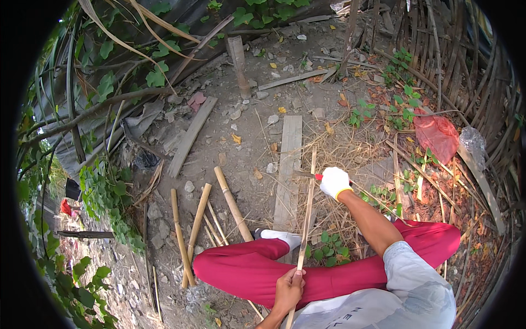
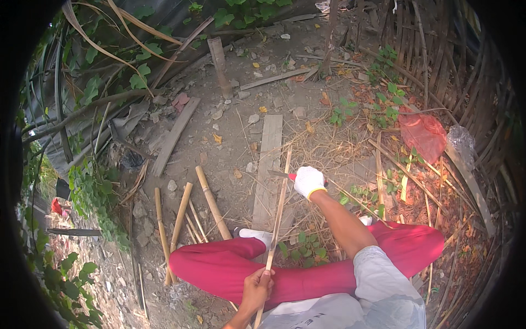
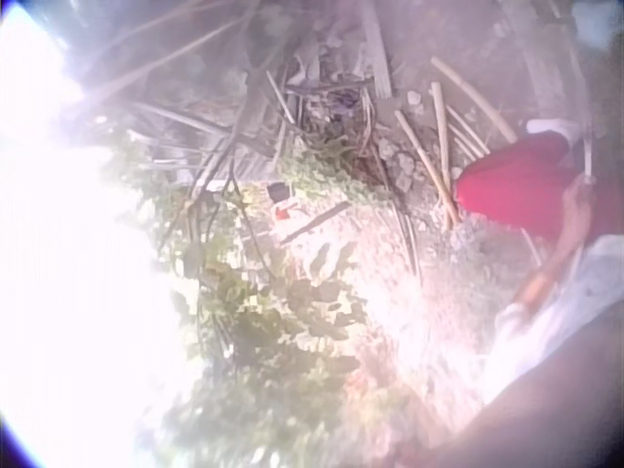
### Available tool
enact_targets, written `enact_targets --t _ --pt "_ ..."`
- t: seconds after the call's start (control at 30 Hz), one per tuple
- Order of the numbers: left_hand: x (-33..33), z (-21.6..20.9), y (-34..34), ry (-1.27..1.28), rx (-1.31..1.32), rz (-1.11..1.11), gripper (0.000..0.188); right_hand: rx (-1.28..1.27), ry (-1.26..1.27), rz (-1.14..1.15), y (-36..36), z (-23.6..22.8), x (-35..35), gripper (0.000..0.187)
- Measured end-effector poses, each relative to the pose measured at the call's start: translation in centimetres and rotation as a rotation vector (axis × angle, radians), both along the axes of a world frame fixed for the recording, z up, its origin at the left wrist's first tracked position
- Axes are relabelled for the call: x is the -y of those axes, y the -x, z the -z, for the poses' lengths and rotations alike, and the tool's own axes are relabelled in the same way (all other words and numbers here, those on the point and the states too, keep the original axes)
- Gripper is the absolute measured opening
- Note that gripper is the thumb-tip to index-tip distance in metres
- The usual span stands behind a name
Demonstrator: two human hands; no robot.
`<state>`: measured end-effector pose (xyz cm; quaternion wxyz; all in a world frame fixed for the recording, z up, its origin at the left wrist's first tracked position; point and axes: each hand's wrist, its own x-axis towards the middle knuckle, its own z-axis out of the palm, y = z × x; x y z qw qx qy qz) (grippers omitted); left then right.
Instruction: The person sits cross-legged on the ground and uses a knife to shave and smooth a long bamboo stick. They hold the stick with one hand and carefully scrape the surface with the knife, rotating the stick to work on different sides.
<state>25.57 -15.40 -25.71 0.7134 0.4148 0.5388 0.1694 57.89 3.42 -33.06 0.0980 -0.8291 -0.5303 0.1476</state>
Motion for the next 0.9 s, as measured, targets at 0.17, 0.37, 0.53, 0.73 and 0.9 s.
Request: enact_targets --t 0.17,0.37,0.53,0.73,0.9 --pt "-1.0 -1.4 -0.1 -0.094 -0.055 0.087 0.022 0.036 -0.061 0.099 -1.6 0.0 -0.1 0.025" --pt "1.7 -2.7 2.7 -0.409 -0.072 0.112 0.03 0.014 -0.087 0.099 -2.9 -0.9 -1.6 0.024" --pt "3.1 -2.5 4.8 -0.223 -0.125 0.023 0.027 0.031 -0.168 0.094 -2.1 -1.0 -2.9 0.021" --pt "6.0 -2.6 9.8 -0.176 -0.309 0.067 0.028 -0.042 0.085 0.306 -5.4 -0.9 -3.5 0.025" --pt "6.8 -4.8 11.8 -0.445 -0.41 -0.036 0.032 -0.009 0.091 0.262 -10.0 1.1 -0.1 0.03"
